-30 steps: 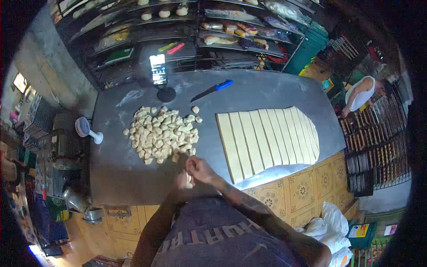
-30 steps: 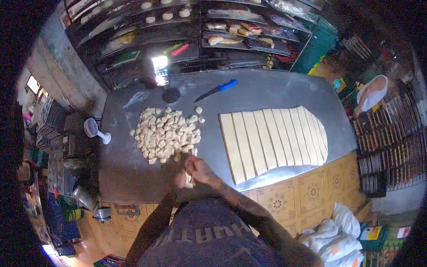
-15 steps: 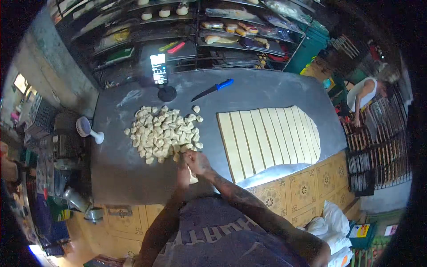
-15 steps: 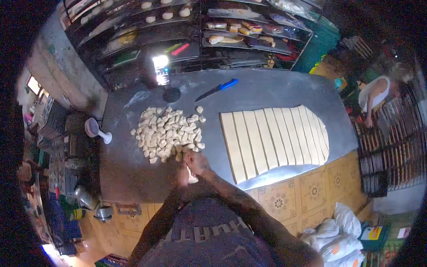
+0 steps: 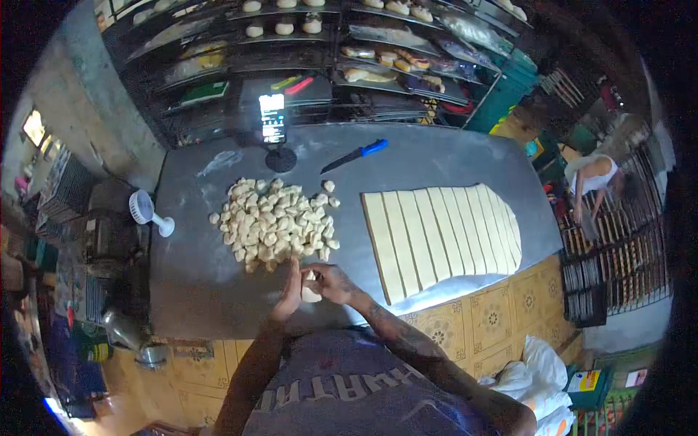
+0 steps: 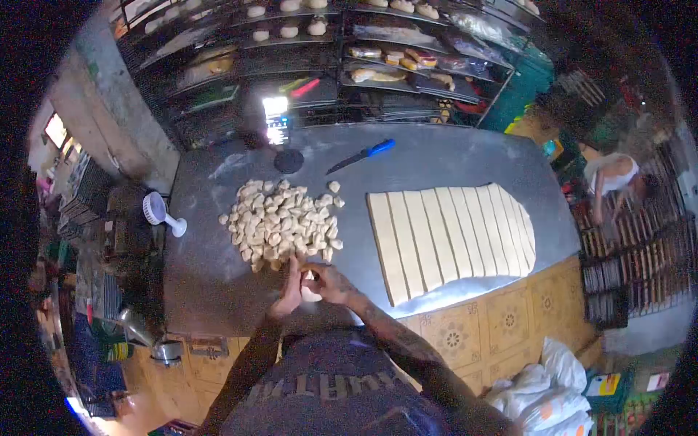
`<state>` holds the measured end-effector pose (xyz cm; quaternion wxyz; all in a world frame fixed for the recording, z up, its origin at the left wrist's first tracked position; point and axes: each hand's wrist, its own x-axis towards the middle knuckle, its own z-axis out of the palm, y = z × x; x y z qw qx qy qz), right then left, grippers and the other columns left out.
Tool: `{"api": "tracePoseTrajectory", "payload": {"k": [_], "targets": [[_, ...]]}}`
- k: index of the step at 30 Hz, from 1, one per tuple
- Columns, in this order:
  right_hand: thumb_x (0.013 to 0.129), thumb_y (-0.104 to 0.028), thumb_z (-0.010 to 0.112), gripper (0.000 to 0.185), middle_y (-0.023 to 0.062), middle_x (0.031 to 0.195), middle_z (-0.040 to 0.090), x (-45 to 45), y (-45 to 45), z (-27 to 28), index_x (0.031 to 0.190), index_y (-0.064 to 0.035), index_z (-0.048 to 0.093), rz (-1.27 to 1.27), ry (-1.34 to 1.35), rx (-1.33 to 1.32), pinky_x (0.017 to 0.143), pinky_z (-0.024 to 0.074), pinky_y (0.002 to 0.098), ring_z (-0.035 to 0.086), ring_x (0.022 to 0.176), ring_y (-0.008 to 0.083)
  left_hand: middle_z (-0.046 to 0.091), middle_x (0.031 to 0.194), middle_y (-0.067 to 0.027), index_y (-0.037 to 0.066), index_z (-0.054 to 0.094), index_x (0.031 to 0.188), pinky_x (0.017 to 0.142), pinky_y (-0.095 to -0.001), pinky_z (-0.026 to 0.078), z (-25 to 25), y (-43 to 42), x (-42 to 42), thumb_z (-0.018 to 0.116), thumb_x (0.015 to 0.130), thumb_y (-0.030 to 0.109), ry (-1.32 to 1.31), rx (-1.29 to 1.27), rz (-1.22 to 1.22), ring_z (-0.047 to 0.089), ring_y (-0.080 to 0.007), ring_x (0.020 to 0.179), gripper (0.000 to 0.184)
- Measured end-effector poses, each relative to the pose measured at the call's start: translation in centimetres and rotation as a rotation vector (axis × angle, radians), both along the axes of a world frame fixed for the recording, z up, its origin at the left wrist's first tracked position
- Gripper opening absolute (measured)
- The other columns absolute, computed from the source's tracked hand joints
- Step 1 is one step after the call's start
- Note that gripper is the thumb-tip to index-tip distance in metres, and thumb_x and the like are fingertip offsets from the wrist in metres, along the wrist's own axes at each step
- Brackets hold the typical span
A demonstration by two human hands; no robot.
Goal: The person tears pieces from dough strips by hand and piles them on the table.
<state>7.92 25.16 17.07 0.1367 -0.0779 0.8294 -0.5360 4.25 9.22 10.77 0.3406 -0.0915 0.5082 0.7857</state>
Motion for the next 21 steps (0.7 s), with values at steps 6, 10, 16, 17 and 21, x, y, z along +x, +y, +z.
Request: {"api": "tracePoseTrajectory", "payload": {"k": [6,10,16,17,21], "targets": [[0.097,-0.026,0.061,0.032,0.0119,0.086,0.065,2.1,2.7,-2.4,0.117,-0.0017,0.061,-0.190,-0.212,-0.041,0.064,0.0541,0.0355,0.065,0.071,0.0214,0.065,0.093,-0.0092,0.005,0.059,0.116,0.064,-0.0348,0.052,-17.4,1.7,3.6,0.036,0.100,0.059,0.336,-0.159,-0.209,0.064,-0.0204,0.076,0.061],[0.099,-0.027,0.054,0.028,0.0137,0.076,0.064,2.3,2.8,-7.0,0.104,-0.0012,0.064,-0.109,0.137,0.319,0.060,0.0539,0.0368,0.066,0.066,0.0244,0.065,0.095,-0.0110,0.002,0.058,0.116,0.067,-0.0388,0.052,-11.5,3.5,5.2,0.043,0.100,0.047,0.620,-0.502,-0.195,0.065,-0.0230,0.081,0.050],[0.101,-0.047,0.040,0.046,0.0195,0.078,0.067,-1.1,2.3,-4.8,0.095,-0.0081,0.064,-0.060,0.196,0.324,0.068,0.0555,0.0477,0.068,0.071,0.0349,0.066,0.098,-0.0138,-0.002,0.057,0.117,0.073,-0.0448,0.050,-2.6,4.3,3.9,0.053,0.100,0.027,1.128,-0.950,-0.169,0.066,-0.0269,0.089,0.034],[0.101,-0.047,0.040,0.046,0.0195,0.078,0.067,-1.8,2.0,-3.7,0.095,-0.0081,0.064,-0.065,0.203,0.326,0.068,0.0555,0.0477,0.068,0.071,0.0349,0.066,0.098,-0.0138,-0.002,0.057,0.117,0.073,-0.0448,0.050,-9.8,2.4,3.8,0.053,0.100,0.027,1.138,-0.947,-0.169,0.066,-0.0269,0.089,0.034],[0.094,-0.032,0.056,0.026,0.0138,0.079,0.068,-4.0,0.4,-1.4,0.107,-0.0125,0.068,-0.239,-0.115,0.157,0.066,0.0547,0.0426,0.069,0.078,0.0293,0.065,0.097,-0.0190,-0.004,0.056,0.116,0.067,-0.0453,0.051,-23.2,3.7,-3.5,0.057,0.097,0.031,0.274,-0.087,0.129,0.068,-0.0294,0.091,0.040]]}}
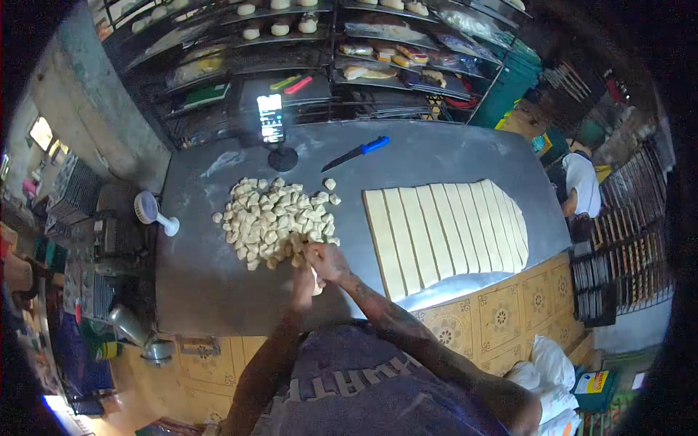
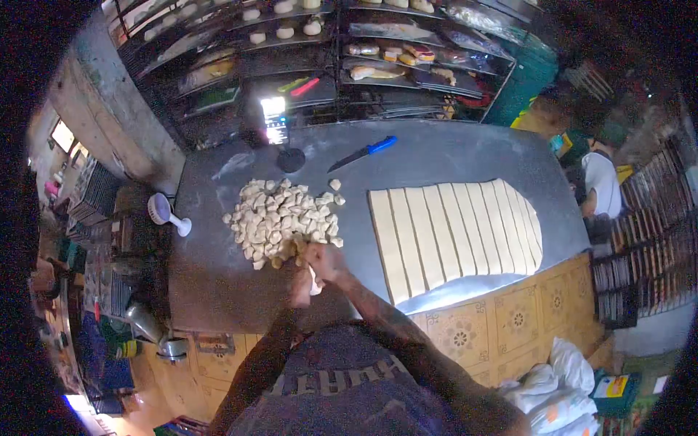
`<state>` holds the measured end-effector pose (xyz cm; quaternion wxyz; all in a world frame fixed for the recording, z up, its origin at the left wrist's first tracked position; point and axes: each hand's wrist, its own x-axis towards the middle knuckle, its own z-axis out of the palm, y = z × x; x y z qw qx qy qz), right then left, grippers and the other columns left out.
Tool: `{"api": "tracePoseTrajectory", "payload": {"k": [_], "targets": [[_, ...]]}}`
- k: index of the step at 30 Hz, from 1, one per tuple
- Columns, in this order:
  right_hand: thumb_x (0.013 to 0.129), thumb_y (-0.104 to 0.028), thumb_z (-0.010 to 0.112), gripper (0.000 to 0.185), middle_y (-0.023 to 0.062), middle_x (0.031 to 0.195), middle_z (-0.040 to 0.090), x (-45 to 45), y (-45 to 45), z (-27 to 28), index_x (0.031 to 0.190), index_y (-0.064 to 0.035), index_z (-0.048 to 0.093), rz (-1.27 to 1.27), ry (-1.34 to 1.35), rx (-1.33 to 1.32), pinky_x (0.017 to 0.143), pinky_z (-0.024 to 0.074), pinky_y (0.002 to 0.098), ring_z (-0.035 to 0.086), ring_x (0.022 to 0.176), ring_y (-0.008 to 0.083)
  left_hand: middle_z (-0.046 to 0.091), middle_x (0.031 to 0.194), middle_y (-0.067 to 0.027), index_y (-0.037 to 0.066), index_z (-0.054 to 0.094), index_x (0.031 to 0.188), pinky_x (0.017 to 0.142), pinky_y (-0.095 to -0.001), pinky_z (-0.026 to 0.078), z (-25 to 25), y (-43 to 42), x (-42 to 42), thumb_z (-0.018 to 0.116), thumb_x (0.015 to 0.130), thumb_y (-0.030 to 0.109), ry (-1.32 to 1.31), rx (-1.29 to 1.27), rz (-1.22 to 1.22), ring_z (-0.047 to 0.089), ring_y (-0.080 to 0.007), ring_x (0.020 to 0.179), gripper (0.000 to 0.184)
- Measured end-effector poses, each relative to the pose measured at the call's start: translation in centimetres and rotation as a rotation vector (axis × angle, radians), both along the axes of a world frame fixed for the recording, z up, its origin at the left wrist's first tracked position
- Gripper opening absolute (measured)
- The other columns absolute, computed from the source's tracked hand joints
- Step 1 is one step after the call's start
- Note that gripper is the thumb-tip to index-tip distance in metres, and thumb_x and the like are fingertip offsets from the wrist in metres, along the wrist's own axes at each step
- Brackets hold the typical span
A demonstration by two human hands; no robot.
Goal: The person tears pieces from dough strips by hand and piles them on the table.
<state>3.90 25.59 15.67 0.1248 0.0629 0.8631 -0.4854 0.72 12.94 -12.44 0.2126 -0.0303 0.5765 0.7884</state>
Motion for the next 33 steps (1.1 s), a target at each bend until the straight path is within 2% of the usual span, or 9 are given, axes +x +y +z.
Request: {"api": "tracePoseTrajectory", "payload": {"k": [3,7,12,16,20,25,28,31,33], "targets": [[0.092,-0.028,0.062,0.030,0.0140,0.088,0.069,-2.6,-1.1,-4.7,0.116,-0.0111,0.067,-0.014,0.244,0.381,0.072,0.0546,0.0416,0.068,0.082,0.0314,0.064,0.090,-0.0152,-0.002,0.056,0.115,0.053,-0.0395,0.051,10.5,-4.2,1.8,0.054,0.099,0.036,0.334,-0.693,-0.252,0.068,-0.0236,0.076,0.041],[0.096,-0.030,0.059,0.033,0.0161,0.091,0.069,-3.8,-0.7,-1.7,0.121,-0.0091,0.063,0.024,0.926,0.158,0.078,0.0547,0.0438,0.065,0.071,0.0304,0.061,0.095,-0.0129,0.004,0.054,0.122,0.051,-0.0335,0.051,14.4,-6.8,0.6,0.053,0.099,0.041,-0.123,-0.422,-0.246,0.064,-0.0204,0.071,0.044],[0.094,-0.022,0.064,0.037,0.0167,0.104,0.068,2.4,-1.9,0.0,0.128,-0.0115,0.060,0.125,0.519,0.092,0.077,0.0555,0.0417,0.065,0.074,0.0304,0.059,0.102,-0.0152,0.005,0.048,0.130,0.062,-0.0320,0.053,15.1,-6.5,1.9,0.052,0.099,0.045,0.038,0.566,-0.235,0.061,-0.0212,0.077,0.051],[0.094,-0.026,0.064,0.034,0.0157,0.097,0.068,3.3,-0.4,-1.2,0.122,-0.0070,0.064,0.138,0.183,-0.165,0.073,0.0549,0.0399,0.067,0.079,0.0266,0.062,0.107,-0.0068,0.002,0.053,0.127,0.084,-0.0321,0.051,11.4,-3.5,2.9,0.038,0.101,0.060,-0.205,0.225,0.071,0.061,-0.0190,0.093,0.065],[0.097,-0.032,0.058,0.033,0.0155,0.089,0.069,4.2,1.6,0.4,0.115,-0.0052,0.067,0.127,-0.026,0.007,0.069,0.0544,0.0403,0.068,0.077,0.0273,0.062,0.107,-0.0046,0.004,0.054,0.126,0.085,-0.0329,0.050,1.7,-1.0,6.0,0.034,0.103,0.056,0.587,-0.473,-0.164,0.060,-0.0181,0.095,0.061],[0.099,-0.040,0.050,0.038,0.0188,0.081,0.068,5.4,1.8,-6.2,0.107,-0.0070,0.067,0.285,0.507,0.359,0.065,0.0531,0.0454,0.068,0.074,0.0340,0.061,0.103,-0.0172,0.000,0.051,0.128,0.079,-0.0421,0.051,8.4,-2.4,7.2,0.042,0.102,0.047,0.394,-0.157,-0.109,0.062,-0.0326,0.093,0.054],[0.097,-0.040,0.051,0.036,0.0186,0.080,0.068,3.2,0.6,-5.0,0.105,-0.0078,0.066,0.142,0.388,0.313,0.065,0.0530,0.0455,0.068,0.075,0.0351,0.060,0.101,-0.0223,-0.001,0.049,0.128,0.077,-0.0457,0.051,12.6,-1.6,5.7,0.045,0.102,0.043,0.325,-0.018,-0.093,0.062,-0.0384,0.092,0.052],[0.095,-0.038,0.053,0.032,0.0175,0.081,0.068,1.0,-0.4,-3.9,0.102,-0.0088,0.066,0.056,0.322,0.257,0.066,0.0536,0.0450,0.068,0.075,0.0349,0.057,0.064,-0.0064,0.005,0.057,0.091,0.059,-0.0316,0.050,14.1,0.7,4.7,0.032,0.105,0.049,1.028,-0.990,0.348,0.057,-0.0203,0.057,0.053],[0.094,-0.034,0.055,0.027,0.0153,0.083,0.069,0.1,-0.5,-3.3,0.098,-0.0101,0.066,0.063,0.296,0.199,0.067,0.0548,0.0437,0.067,0.073,0.0333,0.058,0.067,-0.0081,0.004,0.059,0.092,0.056,-0.0334,0.051,13.1,-0.5,3.6,0.035,0.104,0.050,0.521,-0.701,0.221,0.059,-0.0206,0.058,0.053]]}}
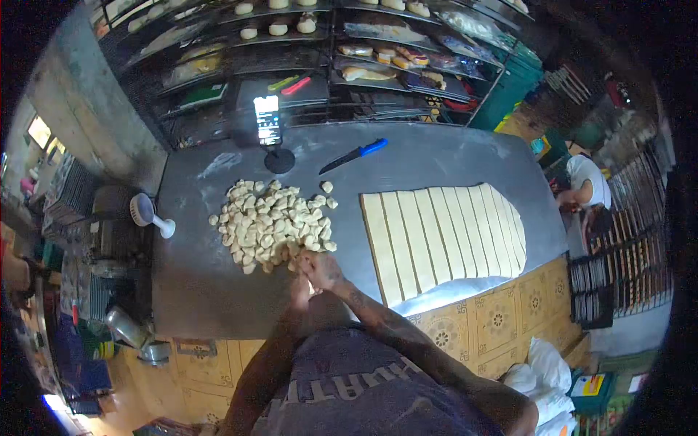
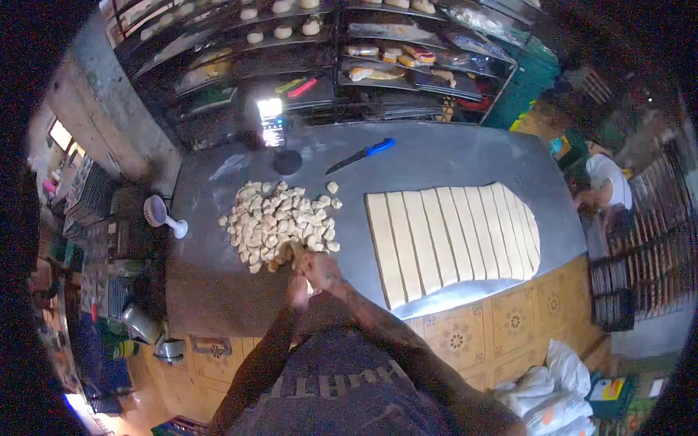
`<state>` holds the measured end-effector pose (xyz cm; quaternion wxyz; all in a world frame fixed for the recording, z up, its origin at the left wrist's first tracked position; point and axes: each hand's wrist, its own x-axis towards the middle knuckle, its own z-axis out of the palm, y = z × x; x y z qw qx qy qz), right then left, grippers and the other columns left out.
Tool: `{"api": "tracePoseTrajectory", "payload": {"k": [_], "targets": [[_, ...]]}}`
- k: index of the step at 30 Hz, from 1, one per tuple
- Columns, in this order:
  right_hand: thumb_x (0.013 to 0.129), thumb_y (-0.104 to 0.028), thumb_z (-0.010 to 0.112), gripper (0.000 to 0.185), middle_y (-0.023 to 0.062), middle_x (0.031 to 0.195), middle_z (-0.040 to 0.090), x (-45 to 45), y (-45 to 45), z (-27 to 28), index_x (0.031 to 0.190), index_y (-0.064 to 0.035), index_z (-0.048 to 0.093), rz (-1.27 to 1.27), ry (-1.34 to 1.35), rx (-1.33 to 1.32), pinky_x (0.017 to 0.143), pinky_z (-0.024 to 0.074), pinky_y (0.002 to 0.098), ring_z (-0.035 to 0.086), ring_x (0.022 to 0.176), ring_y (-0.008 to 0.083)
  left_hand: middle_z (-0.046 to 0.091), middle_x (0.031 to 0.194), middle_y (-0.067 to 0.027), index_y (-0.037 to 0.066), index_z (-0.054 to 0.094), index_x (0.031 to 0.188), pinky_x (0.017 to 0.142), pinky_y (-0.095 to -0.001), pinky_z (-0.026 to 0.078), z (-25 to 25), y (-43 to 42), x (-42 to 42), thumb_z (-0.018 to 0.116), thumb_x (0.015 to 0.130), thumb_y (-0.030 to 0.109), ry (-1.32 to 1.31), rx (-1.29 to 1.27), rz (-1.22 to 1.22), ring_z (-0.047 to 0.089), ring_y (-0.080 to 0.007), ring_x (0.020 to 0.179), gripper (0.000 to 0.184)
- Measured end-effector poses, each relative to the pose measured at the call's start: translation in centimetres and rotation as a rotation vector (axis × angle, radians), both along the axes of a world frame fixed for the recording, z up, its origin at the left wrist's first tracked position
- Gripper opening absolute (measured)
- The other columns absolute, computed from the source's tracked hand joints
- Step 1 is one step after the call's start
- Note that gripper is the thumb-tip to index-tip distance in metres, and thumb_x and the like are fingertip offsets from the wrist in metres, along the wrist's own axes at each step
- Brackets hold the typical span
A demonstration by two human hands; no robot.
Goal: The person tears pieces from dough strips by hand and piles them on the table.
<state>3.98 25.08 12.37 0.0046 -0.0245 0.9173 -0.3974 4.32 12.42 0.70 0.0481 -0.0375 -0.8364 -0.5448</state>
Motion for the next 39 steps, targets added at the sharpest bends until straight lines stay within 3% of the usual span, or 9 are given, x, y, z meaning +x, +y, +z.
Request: {"api": "tracePoseTrajectory", "payload": {"k": [2,3,6,12,14,22,30,35,39], "targets": [[0.093,-0.032,0.057,0.024,0.0150,0.082,0.069,-1.2,-0.5,-1.1,0.099,-0.0098,0.066,-0.036,-0.005,-0.068,0.068,0.0546,0.0437,0.067,0.074,0.0326,0.060,0.072,-0.0115,0.001,0.061,0.095,0.051,-0.0370,0.051,0.0,-1.5,-1.3,0.042,0.101,0.051,-1.006,0.627,-0.049,0.061,-0.0213,0.059,0.054],[0.092,-0.029,0.059,0.022,0.0147,0.082,0.068,-1.7,-1.0,-1.8,0.099,-0.0095,0.067,-0.053,-0.019,-0.145,0.069,0.0545,0.0437,0.067,0.074,0.0319,0.060,0.072,-0.0115,0.001,0.061,0.095,0.051,-0.0370,0.051,-0.1,-2.4,-1.4,0.042,0.101,0.051,-1.008,0.628,-0.055,0.061,-0.0213,0.059,0.054],[0.091,-0.031,0.063,0.026,0.0155,0.085,0.069,-4.1,-1.0,-2.5,0.105,-0.0093,0.066,-0.168,-0.031,-0.102,0.071,0.0543,0.0427,0.068,0.077,0.0307,0.058,0.065,-0.0085,0.003,0.061,0.090,0.043,-0.0336,0.048,6.4,-4.5,-1.1,0.040,0.100,0.058,-0.655,0.354,-0.495,0.057,-0.0184,0.051,0.059],[0.087,-0.032,0.071,0.038,0.0154,0.096,0.068,-1.5,-1.5,4.2,0.115,-0.0078,0.064,-0.107,0.648,0.005,0.074,0.0533,0.0415,0.068,0.088,0.0253,0.058,0.081,-0.0092,0.005,0.057,0.106,0.059,-0.0368,0.050,11.2,-5.9,-1.5,0.036,0.100,0.060,-0.547,0.480,-0.198,0.059,-0.0197,0.069,0.059],[0.088,-0.036,0.072,0.045,0.0167,0.104,0.066,1.5,-1.6,4.2,0.119,-0.0048,0.061,0.217,-0.193,-0.259,0.077,0.0531,0.0429,0.067,0.093,0.0288,0.058,0.114,-0.0136,0.007,0.046,0.135,0.088,-0.0417,0.051,10.1,-4.8,-1.9,0.034,0.101,0.060,-0.518,0.633,-0.132,0.060,-0.0241,0.099,0.064],[0.095,-0.047,0.059,0.048,0.0165,0.089,0.067,3.5,2.6,1.4,0.117,-0.0042,0.061,0.121,-0.276,-0.284,0.074,0.0534,0.0438,0.068,0.081,0.0331,0.046,0.137,-0.0198,0.006,0.025,0.151,0.055,-0.0337,0.054,-13.2,-3.9,3.2,0.037,0.098,0.064,-0.558,0.433,-0.314,0.065,-0.0249,0.087,0.079],[0.098,-0.043,0.049,0.039,0.0203,0.082,0.067,5.7,3.1,-8.9,0.109,-0.0085,0.063,0.333,-0.073,0.074,0.073,0.0552,0.0454,0.068,0.079,0.0359,0.058,0.102,-0.0141,0.005,0.046,0.124,0.051,-0.0330,0.050,-8.6,2.0,4.4,0.044,0.100,0.052,-0.043,0.153,0.097,0.061,-0.0218,0.064,0.053],[0.101,-0.043,0.046,0.042,0.0178,0.068,0.062,2.8,0.1,-0.6,0.091,-0.0054,0.061,-0.056,-0.040,0.115,0.059,0.0496,0.0473,0.066,0.067,0.0341,0.065,0.082,-0.0108,0.004,0.058,0.108,0.048,-0.0326,0.047,-3.4,2.6,2.2,0.048,0.101,0.045,0.287,0.032,0.258,0.059,-0.0200,0.051,0.042],[0.100,-0.038,0.048,0.035,0.0187,0.067,0.061,1.5,-0.3,-1.0,0.093,-0.0062,0.062,-0.127,0.026,-0.112,0.057,0.0503,0.0479,0.064,0.065,0.0373,0.063,0.081,-0.0098,0.006,0.058,0.107,0.047,-0.0313,0.046,5.9,0.8,2.3,0.048,0.101,0.039,-0.861,0.797,-0.068,0.059,-0.0190,0.052,0.035]]}}
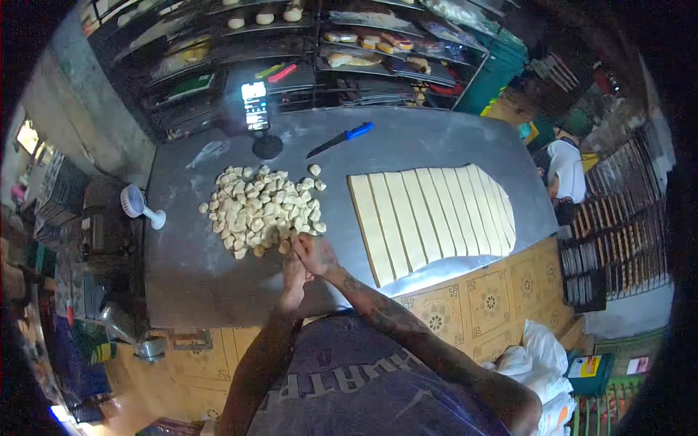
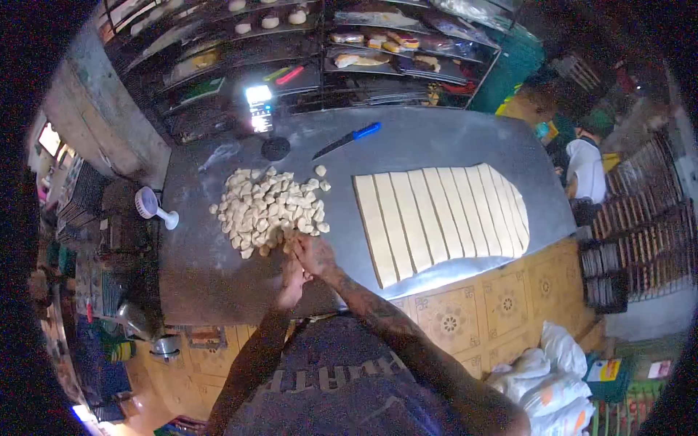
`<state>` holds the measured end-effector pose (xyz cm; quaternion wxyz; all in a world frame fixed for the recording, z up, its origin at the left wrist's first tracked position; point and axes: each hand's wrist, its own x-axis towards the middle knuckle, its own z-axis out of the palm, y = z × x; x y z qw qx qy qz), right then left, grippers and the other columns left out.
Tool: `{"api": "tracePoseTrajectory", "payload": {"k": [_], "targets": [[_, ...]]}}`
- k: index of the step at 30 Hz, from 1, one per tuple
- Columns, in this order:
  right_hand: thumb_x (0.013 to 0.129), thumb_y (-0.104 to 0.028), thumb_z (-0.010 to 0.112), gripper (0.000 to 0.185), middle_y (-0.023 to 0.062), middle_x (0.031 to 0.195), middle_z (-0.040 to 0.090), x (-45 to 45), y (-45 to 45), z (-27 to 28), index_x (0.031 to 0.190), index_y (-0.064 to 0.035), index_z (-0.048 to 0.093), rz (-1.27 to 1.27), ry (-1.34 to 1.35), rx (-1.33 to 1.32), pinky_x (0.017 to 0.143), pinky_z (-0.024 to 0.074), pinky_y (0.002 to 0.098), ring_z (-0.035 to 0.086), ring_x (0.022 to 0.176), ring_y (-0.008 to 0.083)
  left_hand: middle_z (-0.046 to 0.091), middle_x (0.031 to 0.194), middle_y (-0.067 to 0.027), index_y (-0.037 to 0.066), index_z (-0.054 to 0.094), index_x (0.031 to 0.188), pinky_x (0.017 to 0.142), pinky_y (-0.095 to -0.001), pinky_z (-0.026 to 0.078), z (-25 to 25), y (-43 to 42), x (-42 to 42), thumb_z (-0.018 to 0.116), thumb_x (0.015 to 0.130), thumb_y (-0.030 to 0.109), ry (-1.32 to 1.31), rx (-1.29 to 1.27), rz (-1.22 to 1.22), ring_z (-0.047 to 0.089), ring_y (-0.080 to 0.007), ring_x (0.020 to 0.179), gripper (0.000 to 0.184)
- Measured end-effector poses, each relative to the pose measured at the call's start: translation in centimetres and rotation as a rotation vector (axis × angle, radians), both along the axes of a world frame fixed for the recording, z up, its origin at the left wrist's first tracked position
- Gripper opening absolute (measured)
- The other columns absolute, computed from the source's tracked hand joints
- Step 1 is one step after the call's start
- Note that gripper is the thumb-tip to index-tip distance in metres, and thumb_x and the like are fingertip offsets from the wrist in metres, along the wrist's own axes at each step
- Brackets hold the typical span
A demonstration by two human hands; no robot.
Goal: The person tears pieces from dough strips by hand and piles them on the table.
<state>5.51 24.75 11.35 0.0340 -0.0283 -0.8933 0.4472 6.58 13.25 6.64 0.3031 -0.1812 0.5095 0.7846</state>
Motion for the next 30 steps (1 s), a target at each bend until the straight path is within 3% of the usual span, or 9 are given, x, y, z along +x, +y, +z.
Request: {"api": "tracePoseTrajectory", "payload": {"k": [4,8,11,14,16,19,23,26,30], "targets": [[0.098,-0.034,0.056,0.030,0.0179,0.076,0.065,-0.3,-0.1,-1.4,0.091,-0.0054,0.062,0.040,0.103,0.220,0.062,0.0542,0.0449,0.067,0.072,0.0338,0.059,0.069,-0.0047,0.007,0.060,0.100,0.045,-0.0300,0.044,0.1,-2.5,1.4,0.045,0.103,0.041,0.549,-0.711,-0.305,0.057,-0.0190,0.050,0.037],[0.094,-0.032,0.064,0.026,0.0184,0.092,0.069,-1.5,1.5,-0.8,0.099,-0.0061,0.063,0.008,-0.086,0.219,0.076,0.0564,0.0426,0.069,0.086,0.0297,0.061,0.075,-0.0056,0.006,0.061,0.099,0.051,-0.0330,0.050,4.0,-5.7,2.9,0.043,0.099,0.059,0.373,-0.244,-0.524,0.060,-0.0192,0.056,0.056],[0.096,-0.036,0.057,0.032,0.0148,0.095,0.070,1.5,0.8,3.9,0.116,-0.0112,0.061,-0.016,0.569,0.415,0.081,0.0555,0.0417,0.069,0.090,0.0283,0.061,0.079,-0.0055,0.006,0.059,0.094,0.062,-0.0371,0.053,-0.1,-7.3,1.7,0.041,0.095,0.069,-0.201,0.011,-0.046,0.061,-0.0200,0.063,0.066],[0.098,-0.040,0.054,0.039,0.0143,0.091,0.071,6.2,-0.3,1.7,0.126,-0.0131,0.057,0.122,0.515,0.337,0.080,0.0568,0.0411,0.071,0.087,0.0281,0.064,0.081,-0.0087,0.005,0.062,0.099,0.065,-0.0363,0.053,3.7,-5.3,2.7,0.036,0.092,0.076,-0.302,0.123,-0.098,0.062,-0.0223,0.066,0.075],[0.100,-0.043,0.050,0.042,0.0150,0.086,0.071,9.3,0.2,0.6,0.125,-0.0096,0.058,0.357,-0.179,0.047,0.076,0.0574,0.0428,0.072,0.081,0.0289,0.065,0.082,-0.0103,0.004,0.063,0.101,0.067,-0.0359,0.054,3.6,-4.6,3.7,0.034,0.090,0.079,-0.369,0.167,-0.122,0.063,-0.0235,0.068,0.081],[0.101,-0.044,0.049,0.042,0.0147,0.082,0.071,9.2,3.9,-1.1,0.118,-0.0081,0.060,0.155,-0.249,0.035,0.073,0.0577,0.0433,0.071,0.074,0.0293,0.068,0.101,-0.0176,0.002,0.064,0.113,0.087,-0.0458,0.053,-0.3,-4.9,3.9,0.038,0.090,0.077,-0.224,0.224,-0.837,0.065,-0.0277,0.103,0.082],[0.100,-0.041,0.052,0.035,0.0195,0.090,0.069,5.4,8.2,0.6,0.115,-0.0113,0.064,0.116,-0.350,0.090,0.071,0.0542,0.0474,0.068,0.079,0.0372,0.065,0.114,-0.0164,0.005,0.063,0.120,0.091,-0.0485,0.050,-9.1,-8.1,8.7,0.046,0.097,0.061,-0.088,-0.206,-0.458,0.064,-0.0315,0.105,0.063],[0.099,-0.037,0.055,0.032,0.0221,0.105,0.067,2.0,11.1,1.3,0.118,-0.0136,0.066,0.245,-0.279,0.019,0.076,0.0528,0.0475,0.066,0.091,0.0396,0.058,0.128,-0.0140,0.009,0.056,0.132,0.091,-0.0456,0.051,-18.0,-8.0,7.4,0.050,0.102,0.043,0.470,-0.581,-0.847,0.063,-0.0307,0.108,0.046],[0.099,-0.033,0.057,0.034,0.0208,0.127,0.060,0.9,14.4,1.3,0.124,-0.0126,0.064,0.339,0.237,0.001,0.092,0.0498,0.0428,0.060,0.114,0.0358,0.058,0.130,-0.0136,0.008,0.055,0.133,0.093,-0.0465,0.050,-14.0,0.7,7.6,0.050,0.103,0.034,0.255,-0.448,-0.505,0.063,-0.0316,0.107,0.040]]}}
